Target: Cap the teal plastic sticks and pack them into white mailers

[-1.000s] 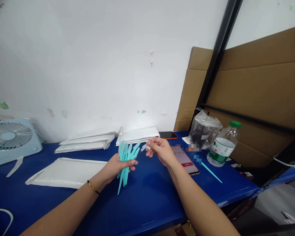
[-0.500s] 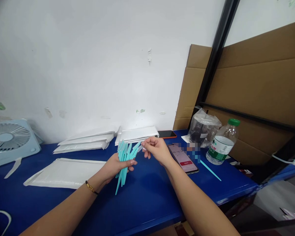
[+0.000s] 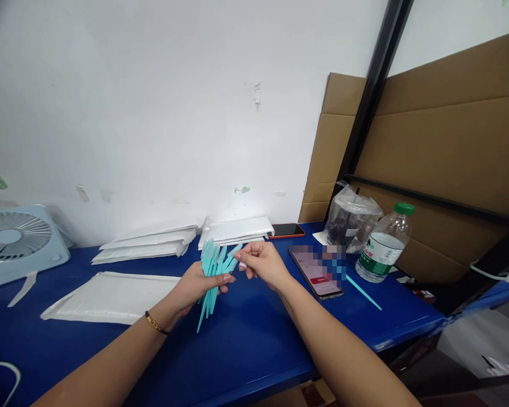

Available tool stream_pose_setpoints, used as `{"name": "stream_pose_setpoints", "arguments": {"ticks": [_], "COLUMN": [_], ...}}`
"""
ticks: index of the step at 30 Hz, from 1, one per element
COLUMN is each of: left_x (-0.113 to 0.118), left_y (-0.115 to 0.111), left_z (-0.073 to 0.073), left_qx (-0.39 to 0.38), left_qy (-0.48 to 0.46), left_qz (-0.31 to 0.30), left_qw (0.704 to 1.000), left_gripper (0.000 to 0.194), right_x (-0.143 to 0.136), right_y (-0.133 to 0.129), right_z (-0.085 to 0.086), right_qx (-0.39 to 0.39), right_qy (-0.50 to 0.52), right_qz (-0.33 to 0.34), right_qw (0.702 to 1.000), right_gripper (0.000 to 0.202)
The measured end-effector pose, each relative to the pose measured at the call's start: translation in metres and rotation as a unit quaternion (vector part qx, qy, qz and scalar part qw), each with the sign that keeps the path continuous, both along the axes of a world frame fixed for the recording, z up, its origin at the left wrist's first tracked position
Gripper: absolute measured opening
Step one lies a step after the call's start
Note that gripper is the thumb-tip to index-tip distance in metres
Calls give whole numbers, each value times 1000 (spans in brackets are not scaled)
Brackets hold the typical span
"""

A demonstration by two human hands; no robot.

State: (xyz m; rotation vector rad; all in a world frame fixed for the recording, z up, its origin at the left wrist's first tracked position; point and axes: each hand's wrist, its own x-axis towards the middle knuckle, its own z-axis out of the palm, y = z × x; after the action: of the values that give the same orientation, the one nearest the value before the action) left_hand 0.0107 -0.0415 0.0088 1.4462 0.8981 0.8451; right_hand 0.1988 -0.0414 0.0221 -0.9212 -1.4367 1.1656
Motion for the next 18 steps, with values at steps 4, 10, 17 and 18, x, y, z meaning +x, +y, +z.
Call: {"name": "stream_pose_setpoints", "arguments": {"ticks": [4, 10, 17, 18], "left_x": [0, 12, 18, 18], "left_y": [1, -2, -6, -5], "left_z": [0, 1, -9, -11], "left_qx": [2, 82, 158, 154], "left_qy": [-5, -6, 23, 26], "left_qz": [7, -23, -41, -45], "left_qw": [1000, 996, 986, 987], "left_gripper": [29, 16, 30, 29], "right_x": [-6, -26, -54, -55], "right_y": [-1, -9, -19, -20], "right_z": [-3, 3, 13, 13], "right_qx": [12, 34, 99, 97], "right_qy": [9, -3, -19, -15], "right_qz": [-9, 83, 26, 7], "right_qw": [1000, 996, 995, 995], "right_gripper": [24, 45, 16, 13]}}
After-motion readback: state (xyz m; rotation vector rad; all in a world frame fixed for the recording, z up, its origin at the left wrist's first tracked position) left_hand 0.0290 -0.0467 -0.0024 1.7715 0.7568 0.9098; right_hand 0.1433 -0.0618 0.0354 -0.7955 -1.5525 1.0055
